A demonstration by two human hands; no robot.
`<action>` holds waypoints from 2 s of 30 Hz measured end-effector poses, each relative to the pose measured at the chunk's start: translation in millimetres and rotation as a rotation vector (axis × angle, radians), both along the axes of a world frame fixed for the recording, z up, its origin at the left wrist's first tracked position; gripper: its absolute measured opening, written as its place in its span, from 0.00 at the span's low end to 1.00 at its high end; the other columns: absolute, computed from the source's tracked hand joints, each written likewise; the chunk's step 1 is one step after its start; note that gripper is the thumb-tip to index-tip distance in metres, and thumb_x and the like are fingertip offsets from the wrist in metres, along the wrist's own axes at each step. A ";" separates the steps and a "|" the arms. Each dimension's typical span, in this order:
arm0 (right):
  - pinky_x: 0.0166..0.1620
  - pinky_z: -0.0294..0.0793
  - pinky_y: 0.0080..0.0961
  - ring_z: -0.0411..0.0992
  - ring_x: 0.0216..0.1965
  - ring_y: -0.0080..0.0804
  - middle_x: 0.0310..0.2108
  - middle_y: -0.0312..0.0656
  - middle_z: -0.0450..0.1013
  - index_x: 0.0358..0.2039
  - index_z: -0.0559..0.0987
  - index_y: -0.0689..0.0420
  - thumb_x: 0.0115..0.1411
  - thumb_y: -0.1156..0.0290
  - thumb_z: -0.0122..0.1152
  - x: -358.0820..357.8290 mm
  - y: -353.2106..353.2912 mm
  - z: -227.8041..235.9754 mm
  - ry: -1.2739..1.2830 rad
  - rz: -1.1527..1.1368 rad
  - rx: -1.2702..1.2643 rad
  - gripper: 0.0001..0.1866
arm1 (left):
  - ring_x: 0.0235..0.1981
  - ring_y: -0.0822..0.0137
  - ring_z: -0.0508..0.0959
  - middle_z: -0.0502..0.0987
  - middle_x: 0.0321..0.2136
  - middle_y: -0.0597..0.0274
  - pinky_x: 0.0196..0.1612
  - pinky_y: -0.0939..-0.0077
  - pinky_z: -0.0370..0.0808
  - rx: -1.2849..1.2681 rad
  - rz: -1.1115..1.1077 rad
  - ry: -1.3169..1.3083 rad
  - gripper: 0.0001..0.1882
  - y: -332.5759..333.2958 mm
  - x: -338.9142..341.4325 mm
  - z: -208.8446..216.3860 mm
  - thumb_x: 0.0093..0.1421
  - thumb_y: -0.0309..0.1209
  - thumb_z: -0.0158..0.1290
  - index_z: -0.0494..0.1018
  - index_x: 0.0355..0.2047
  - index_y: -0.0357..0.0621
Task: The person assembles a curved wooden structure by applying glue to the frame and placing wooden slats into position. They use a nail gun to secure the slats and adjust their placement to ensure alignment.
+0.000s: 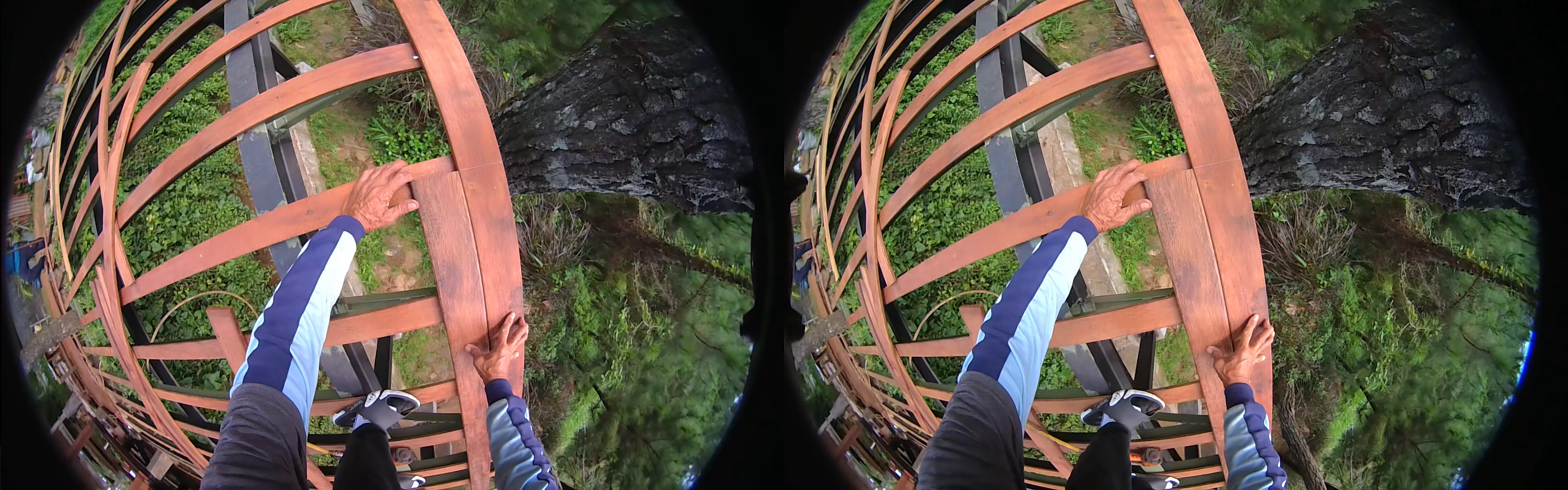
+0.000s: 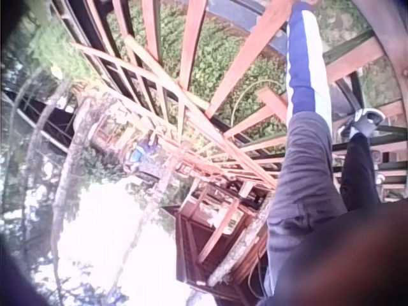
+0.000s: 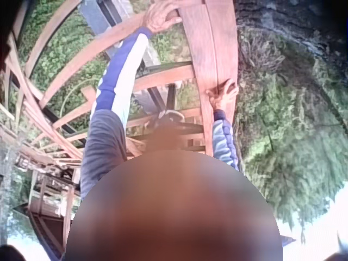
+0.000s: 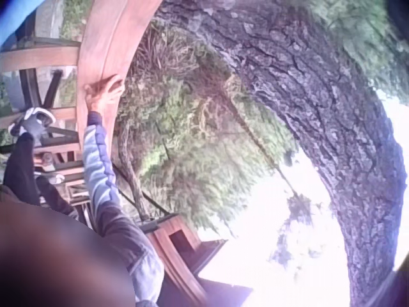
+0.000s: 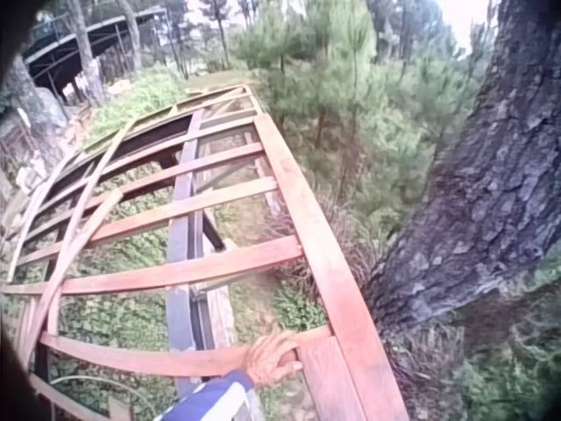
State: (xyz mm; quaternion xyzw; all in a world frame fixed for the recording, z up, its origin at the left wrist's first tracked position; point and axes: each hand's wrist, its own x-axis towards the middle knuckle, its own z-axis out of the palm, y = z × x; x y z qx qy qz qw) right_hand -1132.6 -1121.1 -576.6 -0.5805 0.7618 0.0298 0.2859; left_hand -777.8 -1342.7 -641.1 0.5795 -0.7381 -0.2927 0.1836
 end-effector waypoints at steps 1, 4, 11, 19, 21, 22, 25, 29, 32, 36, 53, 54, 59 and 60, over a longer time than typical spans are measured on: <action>0.64 0.51 0.55 0.41 0.67 0.62 0.67 0.58 0.37 0.70 0.44 0.48 0.25 0.68 0.83 2.3 -0.1 1.1 0.044 -0.016 0.025 0.73 | 0.61 0.48 0.64 0.64 0.60 0.52 0.63 0.52 0.57 -0.035 -0.018 -0.045 0.36 0.6 -0.4 -1.1 0.55 0.62 0.53 0.69 0.53 0.46; 0.63 0.50 0.61 0.40 0.67 0.63 0.67 0.59 0.36 0.70 0.42 0.48 0.24 0.69 0.83 6.7 -2.7 3.7 0.062 -0.062 0.096 0.75 | 0.60 0.48 0.63 0.64 0.60 0.52 0.62 0.52 0.57 -0.067 -0.048 -0.073 0.37 0.7 -0.4 -4.3 0.54 0.63 0.54 0.69 0.52 0.47; 0.64 0.44 0.62 0.37 0.68 0.65 0.68 0.61 0.38 0.70 0.42 0.54 0.36 0.53 0.77 15.8 -10.3 10.0 0.166 0.018 0.085 0.68 | 0.61 0.47 0.62 0.60 0.61 0.47 0.61 0.50 0.57 -0.080 -0.114 -0.095 0.45 0.3 4.0 -5.1 0.49 0.67 0.54 0.63 0.55 0.42; 0.64 0.44 0.58 0.48 0.66 0.58 0.65 0.58 0.50 0.67 0.51 0.59 0.39 0.47 0.75 85.5 -26.7 9.6 0.129 0.135 0.013 0.61 | 0.61 0.47 0.62 0.59 0.62 0.47 0.61 0.51 0.58 -0.084 -0.139 -0.118 0.44 3.0 4.8 -7.2 0.48 0.64 0.57 0.63 0.54 0.42; 0.64 0.46 0.57 0.50 0.64 0.57 0.64 0.57 0.51 0.67 0.51 0.59 0.38 0.49 0.75 98.7 -32.9 7.7 0.201 0.060 -0.003 0.61 | 0.61 0.47 0.63 0.59 0.62 0.47 0.61 0.51 0.58 -0.095 -0.141 -0.111 0.43 2.7 5.4 -7.4 0.48 0.63 0.58 0.65 0.53 0.42; 0.63 0.46 0.57 0.51 0.64 0.57 0.63 0.57 0.51 0.67 0.51 0.59 0.38 0.50 0.75 102.1 -35.5 7.6 0.217 0.040 0.010 0.61 | 0.60 0.47 0.63 0.60 0.62 0.47 0.61 0.51 0.58 -0.098 -0.138 -0.103 0.42 2.9 6.0 -7.1 0.48 0.62 0.58 0.65 0.52 0.42; 0.63 0.47 0.55 0.52 0.63 0.58 0.62 0.59 0.52 0.67 0.51 0.59 0.36 0.53 0.76 103.3 -40.3 5.8 0.223 0.013 -0.025 0.62 | 0.60 0.46 0.64 0.60 0.61 0.47 0.60 0.52 0.59 -0.119 -0.124 -0.070 0.40 2.0 4.8 -8.1 0.49 0.60 0.59 0.67 0.51 0.42; 0.62 0.48 0.55 0.53 0.62 0.57 0.62 0.59 0.53 0.67 0.53 0.60 0.35 0.54 0.76 98.3 -38.5 2.5 0.203 0.049 -0.083 0.61 | 0.59 0.47 0.65 0.62 0.60 0.47 0.59 0.53 0.60 -0.153 -0.119 -0.046 0.37 1.3 5.3 -8.8 0.50 0.56 0.60 0.68 0.51 0.42; 0.62 0.48 0.55 0.54 0.61 0.56 0.61 0.58 0.54 0.67 0.54 0.60 0.35 0.52 0.75 95.1 -34.8 -0.6 0.214 0.069 -0.101 0.60 | 0.59 0.47 0.65 0.63 0.60 0.47 0.58 0.53 0.60 -0.157 -0.111 -0.043 0.34 1.9 5.5 -9.5 0.51 0.54 0.60 0.68 0.50 0.42; 0.62 0.49 0.53 0.54 0.61 0.58 0.61 0.60 0.55 0.67 0.54 0.58 0.33 0.54 0.76 93.2 -32.5 -3.5 0.213 0.082 -0.143 0.62 | 0.59 0.48 0.66 0.63 0.60 0.47 0.58 0.54 0.60 -0.158 -0.107 -0.047 0.32 1.4 5.4 -11.4 0.52 0.51 0.60 0.68 0.50 0.42; 0.63 0.48 0.53 0.53 0.62 0.58 0.62 0.58 0.55 0.68 0.54 0.56 0.35 0.50 0.73 91.0 -27.7 -6.5 0.214 0.052 -0.105 0.60 | 0.59 0.48 0.64 0.63 0.59 0.47 0.60 0.54 0.59 -0.067 -0.091 -0.037 0.35 1.0 5.1 -8.8 0.51 0.52 0.61 0.68 0.55 0.50; 0.63 0.48 0.53 0.53 0.62 0.58 0.62 0.58 0.55 0.68 0.54 0.56 0.35 0.49 0.72 90.5 -27.3 -6.6 0.209 0.050 -0.101 0.60 | 0.59 0.48 0.64 0.64 0.59 0.48 0.60 0.54 0.59 -0.068 -0.092 -0.030 0.34 1.2 5.1 -9.6 0.52 0.52 0.60 0.68 0.55 0.50; 0.62 0.48 0.54 0.53 0.61 0.58 0.61 0.59 0.55 0.67 0.55 0.56 0.35 0.48 0.72 89.3 -26.4 -7.7 0.206 0.057 -0.114 0.60 | 0.59 0.49 0.65 0.64 0.59 0.47 0.59 0.54 0.60 -0.102 -0.093 -0.027 0.31 1.6 5.7 -12.1 0.54 0.49 0.59 0.70 0.54 0.49; 0.62 0.48 0.54 0.53 0.61 0.58 0.61 0.59 0.56 0.67 0.55 0.57 0.35 0.49 0.72 89.3 -26.6 -7.8 0.204 0.058 -0.117 0.60 | 0.59 0.49 0.65 0.64 0.59 0.47 0.59 0.55 0.60 -0.105 -0.093 -0.031 0.30 1.4 5.4 -12.1 0.54 0.49 0.59 0.70 0.54 0.49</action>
